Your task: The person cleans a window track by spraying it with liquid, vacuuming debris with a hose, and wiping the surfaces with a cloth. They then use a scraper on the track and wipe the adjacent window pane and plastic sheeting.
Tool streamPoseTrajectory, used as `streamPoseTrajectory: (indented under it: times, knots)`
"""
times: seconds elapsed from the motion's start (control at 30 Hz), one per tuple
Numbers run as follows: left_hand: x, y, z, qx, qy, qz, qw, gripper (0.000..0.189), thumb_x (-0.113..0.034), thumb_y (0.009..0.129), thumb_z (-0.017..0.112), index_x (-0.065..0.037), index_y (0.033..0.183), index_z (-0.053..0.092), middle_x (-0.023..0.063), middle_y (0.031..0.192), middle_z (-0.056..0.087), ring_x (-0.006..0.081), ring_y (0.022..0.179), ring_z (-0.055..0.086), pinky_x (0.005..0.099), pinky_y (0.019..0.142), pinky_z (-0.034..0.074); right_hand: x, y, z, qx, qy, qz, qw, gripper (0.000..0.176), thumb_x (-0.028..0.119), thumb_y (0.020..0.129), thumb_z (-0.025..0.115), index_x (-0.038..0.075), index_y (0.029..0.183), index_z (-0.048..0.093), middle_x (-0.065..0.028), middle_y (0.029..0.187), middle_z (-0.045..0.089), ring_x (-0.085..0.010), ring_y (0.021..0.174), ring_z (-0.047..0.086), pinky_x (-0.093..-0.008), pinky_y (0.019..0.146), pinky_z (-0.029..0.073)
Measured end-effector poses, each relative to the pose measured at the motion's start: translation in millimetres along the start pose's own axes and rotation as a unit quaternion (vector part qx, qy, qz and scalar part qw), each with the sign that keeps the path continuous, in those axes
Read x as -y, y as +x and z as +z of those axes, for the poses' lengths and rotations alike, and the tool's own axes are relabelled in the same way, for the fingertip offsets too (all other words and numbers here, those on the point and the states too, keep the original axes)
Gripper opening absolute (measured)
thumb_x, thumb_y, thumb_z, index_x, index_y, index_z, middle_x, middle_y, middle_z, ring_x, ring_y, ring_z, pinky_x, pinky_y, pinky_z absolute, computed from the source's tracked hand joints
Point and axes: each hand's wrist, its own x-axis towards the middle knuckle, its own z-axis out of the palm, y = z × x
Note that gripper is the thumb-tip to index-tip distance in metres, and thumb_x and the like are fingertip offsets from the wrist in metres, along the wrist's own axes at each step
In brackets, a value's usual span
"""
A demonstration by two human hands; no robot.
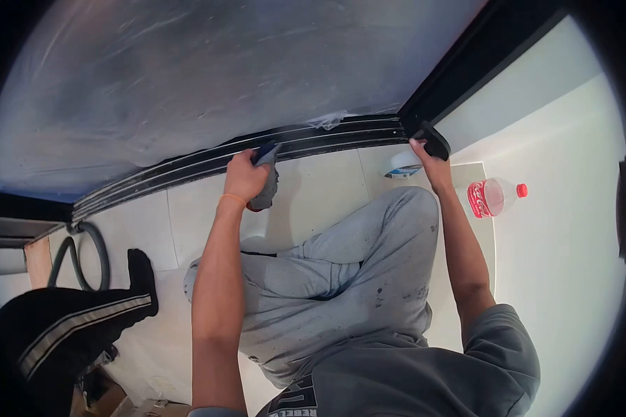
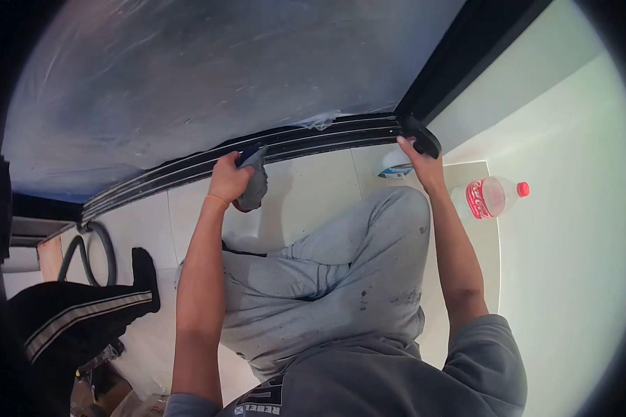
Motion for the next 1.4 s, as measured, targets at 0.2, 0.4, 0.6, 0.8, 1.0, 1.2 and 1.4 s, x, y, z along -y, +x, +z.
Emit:
streamPoseTrajectory:
  times: [0.2, 0.4, 0.6, 0.8, 1.0, 1.2, 1.4]
  knots:
    - [8, 5, 12, -0.062, -0.08, -0.033, 0.994, 0.051, -0.015, 0.078, 0.061, 0.003, 0.125, 0.061, 0.0275, 0.126, 0.062, 0.0422, 0.121, 0.058, 0.0436, 0.106, 0.044, 47, -82, -61, 0.062, -0.325, 0.058, 0.942, 0.087, 0.043, 0.079, 0.082, -0.014, 0.136, 0.049, -0.031, 0.133, 0.057, -0.0372, 0.127, 0.056, -0.0435, 0.106, 0.044]
    - [6, 22, 37, 0.032, -0.291, -0.048, 0.955, 0.055, -0.02, 0.08, 0.063, 0.005, 0.129, 0.058, 0.0149, 0.104, 0.069, 0.0211, 0.092, 0.063, 0.0341, 0.085, 0.049, 127, -124, 6, 0.176, -0.03, 0.0, 0.984, 0.051, 0.02, 0.091, 0.071, -0.007, 0.132, 0.056, -0.0199, 0.126, 0.062, -0.024, 0.115, 0.062, -0.0356, 0.099, 0.049]
    - [-18, -5, 5, 0.076, -0.537, -0.108, 0.833, 0.027, -0.024, 0.087, 0.057, 0.0, 0.094, 0.067, 0.009, 0.095, 0.064, 0.0173, 0.094, 0.056, 0.0338, 0.086, 0.045, 98, -70, 152, 0.322, 0.193, 0.153, 0.914, 0.062, 0.039, 0.099, 0.062, -0.002, 0.142, 0.044, -0.0148, 0.134, 0.058, -0.0224, 0.119, 0.058, -0.0361, 0.105, 0.043]
    - [-17, 3, -3, -0.098, -0.246, -0.151, 0.952, 0.034, -0.03, 0.087, 0.062, 0.001, 0.102, 0.065, 0.0216, 0.106, 0.067, 0.0346, 0.101, 0.065, 0.0436, 0.087, 0.05, 101, -48, 207, 0.362, 0.353, 0.245, 0.827, 0.042, 0.022, 0.095, 0.063, -0.002, 0.129, 0.055, -0.013, 0.121, 0.065, -0.0233, 0.11, 0.064, -0.0378, 0.095, 0.05]
    - [-21, -3, -17, 0.012, 0.031, -0.112, 0.993, 0.041, -0.036, 0.088, 0.064, -0.001, 0.109, 0.065, 0.0211, 0.109, 0.07, 0.0378, 0.108, 0.066, 0.0523, 0.093, 0.049, 78, 5, 234, 0.212, 0.206, 0.157, 0.943, 0.041, 0.014, 0.085, 0.068, -0.001, 0.122, 0.058, -0.0106, 0.103, 0.066, -0.0198, 0.1, 0.062, -0.0352, 0.086, 0.05]
    - [-9, -2, -40, 0.074, 0.066, -0.147, 0.984, 0.036, -0.031, 0.091, 0.057, -0.002, 0.107, 0.069, 0.0216, 0.109, 0.071, 0.0379, 0.107, 0.067, 0.0481, 0.093, 0.05, 81, 23, 311, 0.413, -0.206, -0.136, 0.877, 0.032, 0.012, 0.086, 0.069, 0.007, 0.112, 0.051, -0.0102, 0.086, 0.062, -0.0188, 0.065, 0.058, -0.036, 0.059, 0.048]
    - [-13, -10, -52, 0.143, 0.065, -0.134, 0.979, 0.035, -0.028, 0.09, 0.052, -0.002, 0.102, 0.072, 0.022, 0.109, 0.071, 0.0381, 0.105, 0.068, 0.0488, 0.093, 0.05, 139, 47, 388, 0.56, -0.366, -0.04, 0.742, 0.038, 0.011, 0.087, 0.064, 0.011, 0.123, 0.053, -0.0135, 0.104, 0.064, -0.0258, 0.093, 0.06, -0.039, 0.086, 0.05]
